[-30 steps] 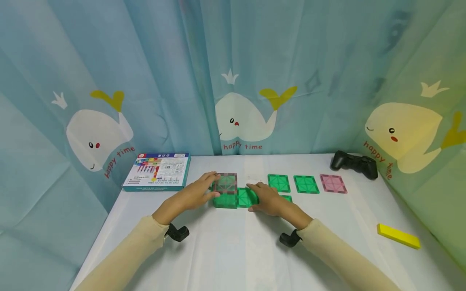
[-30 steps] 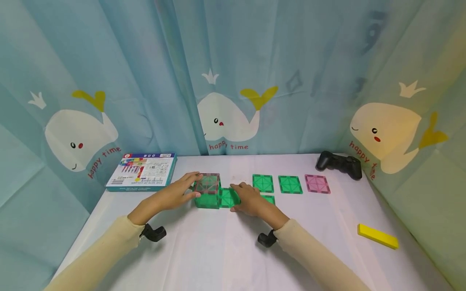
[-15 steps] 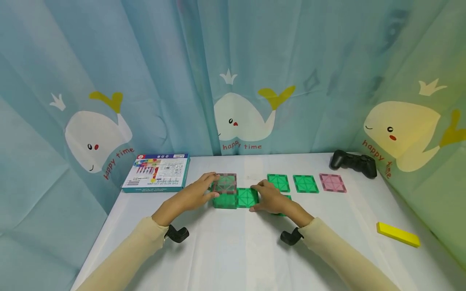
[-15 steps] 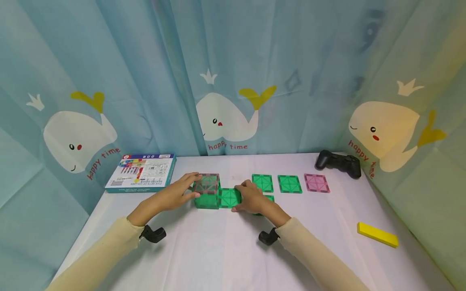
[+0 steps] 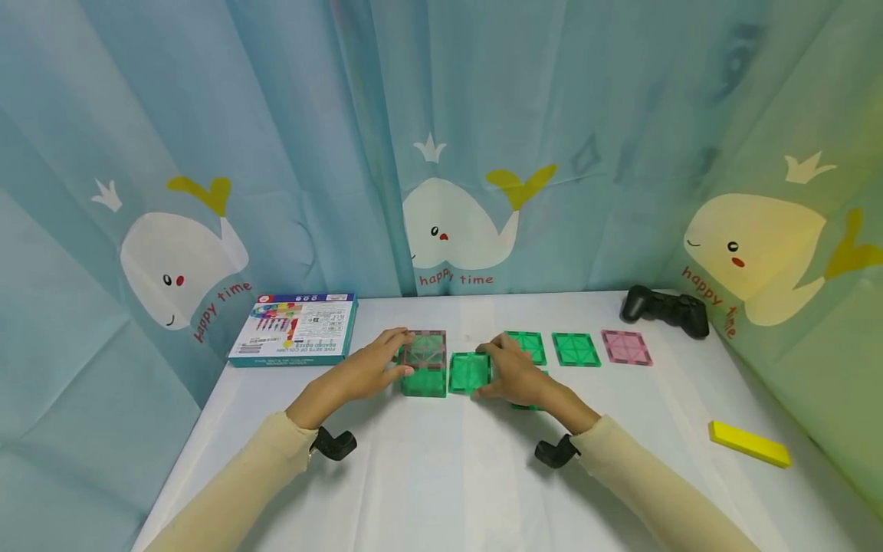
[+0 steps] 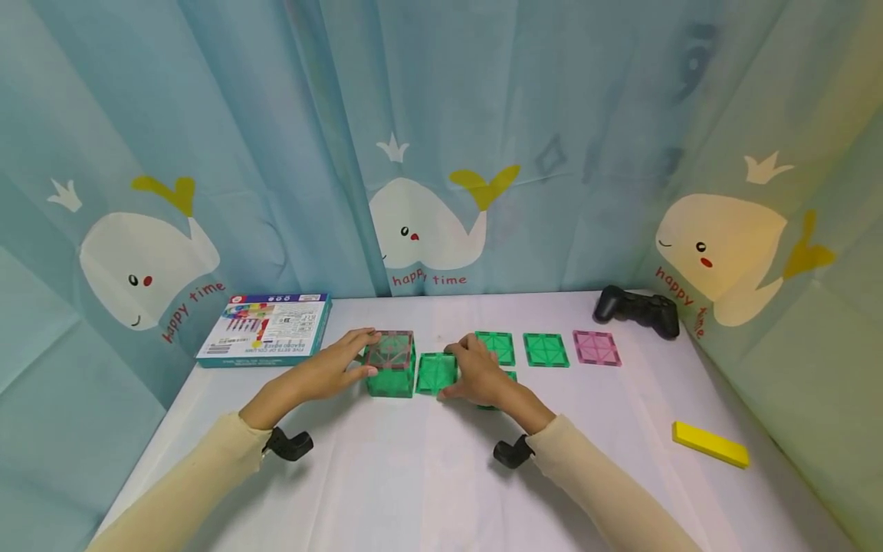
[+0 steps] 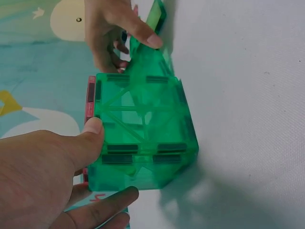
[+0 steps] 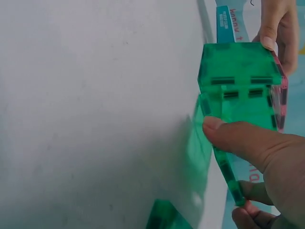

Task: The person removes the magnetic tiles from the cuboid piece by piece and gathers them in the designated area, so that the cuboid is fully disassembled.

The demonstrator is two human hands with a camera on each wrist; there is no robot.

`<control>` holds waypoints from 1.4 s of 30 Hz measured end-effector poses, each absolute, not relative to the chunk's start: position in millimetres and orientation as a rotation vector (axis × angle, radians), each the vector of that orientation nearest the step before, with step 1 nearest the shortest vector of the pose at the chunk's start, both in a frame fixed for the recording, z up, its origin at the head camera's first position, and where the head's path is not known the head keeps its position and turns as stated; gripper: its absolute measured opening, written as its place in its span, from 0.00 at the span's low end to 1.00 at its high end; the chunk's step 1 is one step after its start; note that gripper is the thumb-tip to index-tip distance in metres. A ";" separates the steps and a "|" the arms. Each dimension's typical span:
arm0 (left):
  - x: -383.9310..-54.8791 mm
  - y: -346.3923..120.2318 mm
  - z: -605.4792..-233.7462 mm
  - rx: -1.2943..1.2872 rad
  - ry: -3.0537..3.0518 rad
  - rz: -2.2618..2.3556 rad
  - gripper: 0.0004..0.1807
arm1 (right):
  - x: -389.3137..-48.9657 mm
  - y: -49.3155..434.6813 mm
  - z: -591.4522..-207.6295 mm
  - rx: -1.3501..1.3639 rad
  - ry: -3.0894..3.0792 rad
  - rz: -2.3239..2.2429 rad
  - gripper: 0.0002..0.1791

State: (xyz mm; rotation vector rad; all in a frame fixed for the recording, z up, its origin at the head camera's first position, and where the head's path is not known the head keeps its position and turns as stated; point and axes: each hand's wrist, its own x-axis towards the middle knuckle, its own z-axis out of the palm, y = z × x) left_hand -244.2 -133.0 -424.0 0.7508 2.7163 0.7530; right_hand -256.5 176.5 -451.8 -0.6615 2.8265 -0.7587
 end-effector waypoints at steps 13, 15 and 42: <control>-245.0 -135.1 -427.0 0.770 2.710 0.776 0.36 | -246.4 244.1 -430.8 -0.665 2.810 -0.852 0.46; -245.2 -135.5 -427.2 0.770 2.711 0.776 0.36 | -242.3 258.9 -427.3 -0.651 2.792 -0.874 0.46; -242.1 -135.5 -425.1 0.767 2.703 0.775 0.37 | -207.6 363.7 -452.0 -0.534 2.778 -0.823 0.35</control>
